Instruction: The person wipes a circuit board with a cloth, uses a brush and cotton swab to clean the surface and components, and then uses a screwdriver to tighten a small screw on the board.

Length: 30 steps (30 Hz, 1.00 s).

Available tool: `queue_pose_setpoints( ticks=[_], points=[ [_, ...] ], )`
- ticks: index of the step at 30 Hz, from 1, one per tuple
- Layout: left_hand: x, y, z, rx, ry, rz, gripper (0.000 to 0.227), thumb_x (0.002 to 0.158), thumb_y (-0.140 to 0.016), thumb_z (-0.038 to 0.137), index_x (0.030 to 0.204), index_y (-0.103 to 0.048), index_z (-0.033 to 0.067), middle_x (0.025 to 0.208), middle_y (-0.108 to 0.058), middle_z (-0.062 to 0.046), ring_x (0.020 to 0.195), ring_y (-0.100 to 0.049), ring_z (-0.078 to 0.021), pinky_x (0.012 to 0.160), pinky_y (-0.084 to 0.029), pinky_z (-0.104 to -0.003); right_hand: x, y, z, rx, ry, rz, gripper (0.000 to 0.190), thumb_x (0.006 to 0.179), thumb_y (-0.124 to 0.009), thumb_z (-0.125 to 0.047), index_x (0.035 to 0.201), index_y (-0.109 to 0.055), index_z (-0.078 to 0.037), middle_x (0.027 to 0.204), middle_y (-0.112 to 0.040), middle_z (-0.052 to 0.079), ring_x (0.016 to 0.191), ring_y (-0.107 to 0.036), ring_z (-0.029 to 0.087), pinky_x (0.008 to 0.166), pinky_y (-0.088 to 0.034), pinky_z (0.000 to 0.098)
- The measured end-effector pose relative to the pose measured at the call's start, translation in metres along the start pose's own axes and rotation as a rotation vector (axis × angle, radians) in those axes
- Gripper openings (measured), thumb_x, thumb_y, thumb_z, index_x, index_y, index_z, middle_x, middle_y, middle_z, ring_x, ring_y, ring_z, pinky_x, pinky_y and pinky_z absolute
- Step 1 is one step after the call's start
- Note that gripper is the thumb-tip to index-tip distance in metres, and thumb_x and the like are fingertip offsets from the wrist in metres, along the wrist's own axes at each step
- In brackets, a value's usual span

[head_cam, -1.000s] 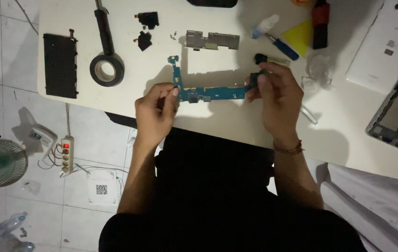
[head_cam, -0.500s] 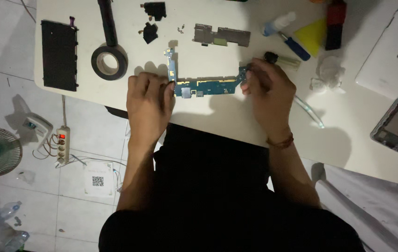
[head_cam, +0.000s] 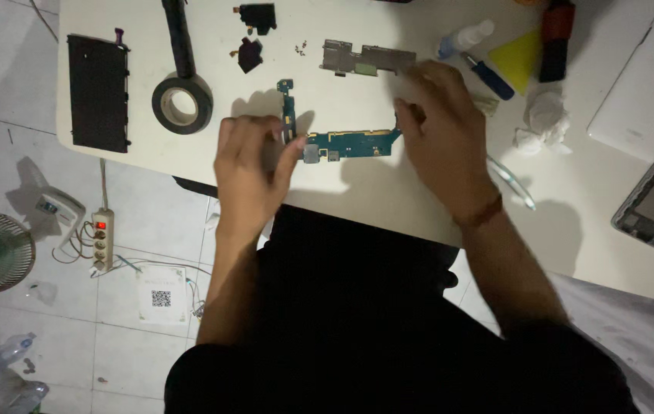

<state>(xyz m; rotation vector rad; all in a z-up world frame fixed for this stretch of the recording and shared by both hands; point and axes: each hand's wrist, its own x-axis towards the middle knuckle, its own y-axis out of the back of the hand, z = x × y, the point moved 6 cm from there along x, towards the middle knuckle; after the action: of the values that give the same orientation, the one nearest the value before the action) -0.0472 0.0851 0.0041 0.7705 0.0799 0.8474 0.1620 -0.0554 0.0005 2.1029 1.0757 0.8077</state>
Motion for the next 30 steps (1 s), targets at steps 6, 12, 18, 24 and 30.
queue_pose_setpoints(
  ticks=[6, 12, 18, 24, 30],
  points=[
    [0.01, -0.004, 0.005, 0.0, -0.149, -0.008, 0.07, 0.075, -0.097, 0.036, 0.125, -0.063, 0.0007, 0.125, -0.059, -0.015, 0.115, -0.053, -0.0358, 0.099, -0.048, -0.045, 0.027, -0.017, 0.007, -0.301, 0.098, -0.086, 0.039, 0.108, -0.074, -0.018, 0.136, -0.061, 0.006, 0.139, -0.054, 0.019, 0.1, -0.072, 0.028, 0.084, -0.061, 0.0351],
    [0.01, -0.012, 0.002, 0.075, -0.165, -0.067, 0.088, 0.061, -0.099, 0.046, 0.13, -0.063, 0.0044, 0.129, -0.058, -0.014, 0.118, -0.052, -0.0352, 0.1, -0.045, -0.047, 0.025, -0.017, 0.012, -0.354, 0.104, -0.066, 0.033, 0.105, -0.076, -0.022, 0.129, -0.063, -0.002, 0.13, -0.056, 0.014, 0.099, -0.072, 0.026, 0.08, -0.061, 0.0366],
    [0.012, -0.012, 0.002, 0.072, -0.16, -0.069, 0.088, 0.063, -0.099, 0.046, 0.132, -0.064, 0.0041, 0.133, -0.058, -0.014, 0.121, -0.052, -0.0348, 0.102, -0.045, -0.047, 0.029, -0.015, 0.01, -0.338, 0.064, -0.11, 0.029, 0.105, -0.076, -0.021, 0.122, -0.062, -0.002, 0.128, -0.058, 0.014, 0.091, -0.072, 0.024, 0.069, -0.06, 0.0357],
    [0.013, -0.012, 0.004, 0.06, -0.137, -0.048, 0.09, 0.06, -0.098, 0.047, 0.131, -0.063, 0.0035, 0.134, -0.058, -0.015, 0.12, -0.053, -0.0346, 0.101, -0.047, -0.046, 0.026, -0.01, 0.006, -0.266, 0.011, -0.171, 0.023, 0.101, -0.077, -0.018, 0.112, -0.063, -0.004, 0.117, -0.063, 0.013, 0.086, -0.071, 0.024, 0.067, -0.057, 0.035],
    [0.007, -0.007, 0.006, -0.058, -0.118, 0.018, 0.073, 0.075, -0.096, 0.035, 0.132, -0.066, 0.0018, 0.133, -0.059, -0.011, 0.12, -0.055, -0.0318, 0.1, -0.051, -0.042, -0.002, 0.004, -0.011, -0.165, 0.16, -0.112, 0.016, 0.096, -0.078, -0.01, 0.106, -0.065, -0.008, 0.107, -0.07, 0.007, 0.091, -0.071, 0.023, 0.078, -0.057, 0.0342]
  ],
)
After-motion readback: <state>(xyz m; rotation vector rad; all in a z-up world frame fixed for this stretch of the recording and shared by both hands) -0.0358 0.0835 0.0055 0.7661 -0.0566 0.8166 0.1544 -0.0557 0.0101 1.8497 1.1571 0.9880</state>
